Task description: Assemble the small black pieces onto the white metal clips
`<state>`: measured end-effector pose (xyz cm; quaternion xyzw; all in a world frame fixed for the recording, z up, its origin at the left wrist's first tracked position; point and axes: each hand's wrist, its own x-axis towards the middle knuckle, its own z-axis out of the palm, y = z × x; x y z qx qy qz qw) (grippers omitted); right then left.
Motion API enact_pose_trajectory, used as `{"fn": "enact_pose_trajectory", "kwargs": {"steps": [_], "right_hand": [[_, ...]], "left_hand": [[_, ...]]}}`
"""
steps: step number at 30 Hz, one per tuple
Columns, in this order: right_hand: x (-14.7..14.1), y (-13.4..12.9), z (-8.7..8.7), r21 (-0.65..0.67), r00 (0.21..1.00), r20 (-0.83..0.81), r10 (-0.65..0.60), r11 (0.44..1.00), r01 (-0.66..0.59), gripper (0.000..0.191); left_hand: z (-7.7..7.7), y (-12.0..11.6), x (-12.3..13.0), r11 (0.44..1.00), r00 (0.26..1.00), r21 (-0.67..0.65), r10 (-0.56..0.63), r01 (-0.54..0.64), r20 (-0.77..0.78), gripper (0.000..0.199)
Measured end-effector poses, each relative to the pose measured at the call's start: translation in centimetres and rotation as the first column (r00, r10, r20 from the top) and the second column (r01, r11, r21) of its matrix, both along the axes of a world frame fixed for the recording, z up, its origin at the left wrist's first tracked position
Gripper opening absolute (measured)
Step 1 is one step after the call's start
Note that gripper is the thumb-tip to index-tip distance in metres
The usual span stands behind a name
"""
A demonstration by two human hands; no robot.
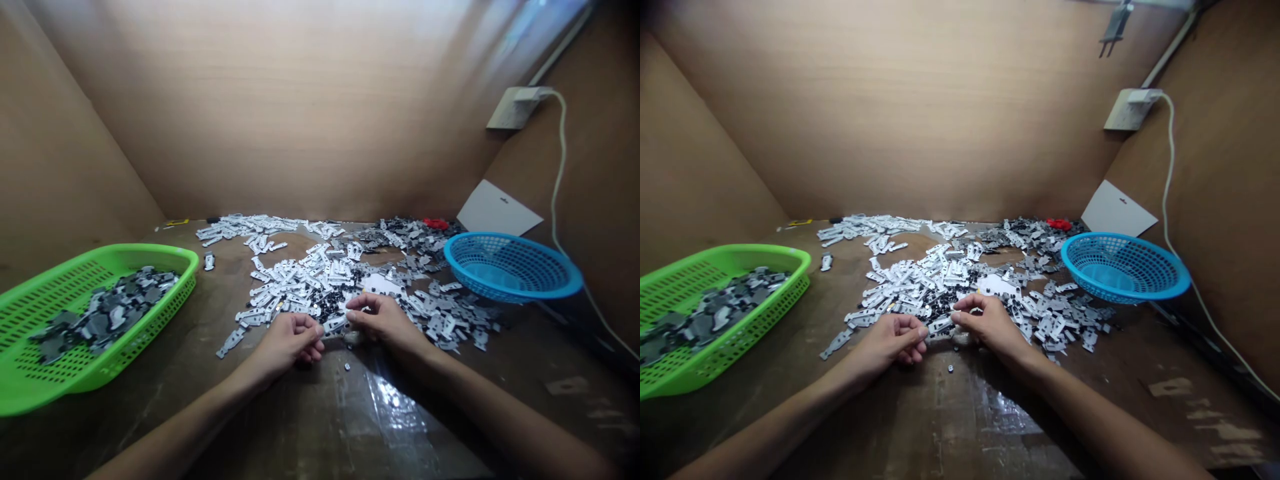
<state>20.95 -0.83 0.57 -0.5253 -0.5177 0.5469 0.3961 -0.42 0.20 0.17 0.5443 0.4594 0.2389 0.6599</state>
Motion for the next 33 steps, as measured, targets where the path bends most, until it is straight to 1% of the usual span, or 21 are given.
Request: {"fn": "enact_pose_trajectory", "kwargs": {"steps": [2, 6, 10, 12, 15, 19, 21, 23, 24, 28, 30, 31, 33], "right_hand": [[0.1, 0.0, 0.0, -0.069, 0.999, -0.031, 0.030, 0.997, -0.032, 0.037], [0.4, 0.3, -0.6, -0.165, 0.994, -0.072, 0.085, 0.982, -0.096, 0.037], [0.6, 0.5, -1.4, -0.191, 0.990, -0.105, 0.095, 0.975, -0.113, 0.035], [0.5, 0.6, -1.5, -0.167, 0.988, -0.105, 0.110, 0.978, -0.127, 0.034], [0.4, 0.5, -1.4, -0.092, 0.989, -0.058, 0.133, 0.986, -0.138, 0.032], [0.0, 0.2, -0.8, 0.028, 0.994, 0.006, 0.111, 0.993, -0.111, 0.027], [-0.4, -0.1, -0.6, 0.070, 0.995, 0.002, 0.102, 0.992, -0.102, 0.025], [-0.8, -0.3, -0.7, 0.085, 0.992, -0.001, 0.126, 0.988, -0.126, 0.024], [-1.0, -0.4, -0.7, 0.091, 0.989, 0.007, 0.145, 0.985, -0.145, 0.024], [-1.3, -0.6, -0.9, 0.097, 0.978, 0.067, 0.197, 0.974, -0.202, 0.026], [-1.3, -0.8, -0.6, 0.106, 0.969, 0.095, 0.227, 0.966, -0.237, 0.027], [-1.3, -0.8, -0.4, 0.133, 0.964, 0.121, 0.235, 0.959, -0.251, 0.026], [-1.4, -1.2, 0.0, 0.231, 0.954, 0.199, 0.225, 0.935, -0.269, 0.023]], "left_hand": [[0.0, 0.0, 0.0, 0.999, 1.000, 0.035, 0.002, -0.003, 0.016, 0.032], [0.0, -0.1, 0.1, 0.997, 1.000, 0.080, 0.004, -0.006, 0.021, 0.031], [0.0, -0.2, 0.1, 0.995, 1.000, 0.102, 0.014, -0.016, 0.028, 0.029], [0.0, -0.3, 0.1, 0.993, 0.999, 0.116, 0.012, -0.016, 0.035, 0.029], [0.0, -0.4, 0.1, 0.993, 0.999, 0.118, 0.005, -0.010, 0.036, 0.029], [0.1, -0.3, 0.2, 0.994, 1.000, 0.107, 0.016, -0.018, 0.020, 0.028], [0.0, -0.3, 0.3, 0.992, 0.999, 0.117, 0.044, -0.045, 0.014, 0.029], [0.0, -0.4, 0.4, 0.987, 0.996, 0.140, 0.082, -0.085, 0.029, 0.029], [0.0, -0.6, 0.4, 0.984, 0.996, 0.155, 0.081, -0.087, 0.044, 0.030], [0.5, -1.0, 0.4, 0.980, 0.996, 0.198, -0.035, 0.019, 0.080, 0.029], [0.8, -1.2, 0.4, 0.980, 0.996, 0.194, -0.049, 0.033, 0.079, 0.029], [0.9, -1.3, 0.4, 0.981, 0.996, 0.192, -0.045, 0.030, 0.077, 0.029], [1.0, -1.4, 0.5, 0.982, 0.996, 0.188, -0.051, 0.037, 0.068, 0.030]]}}
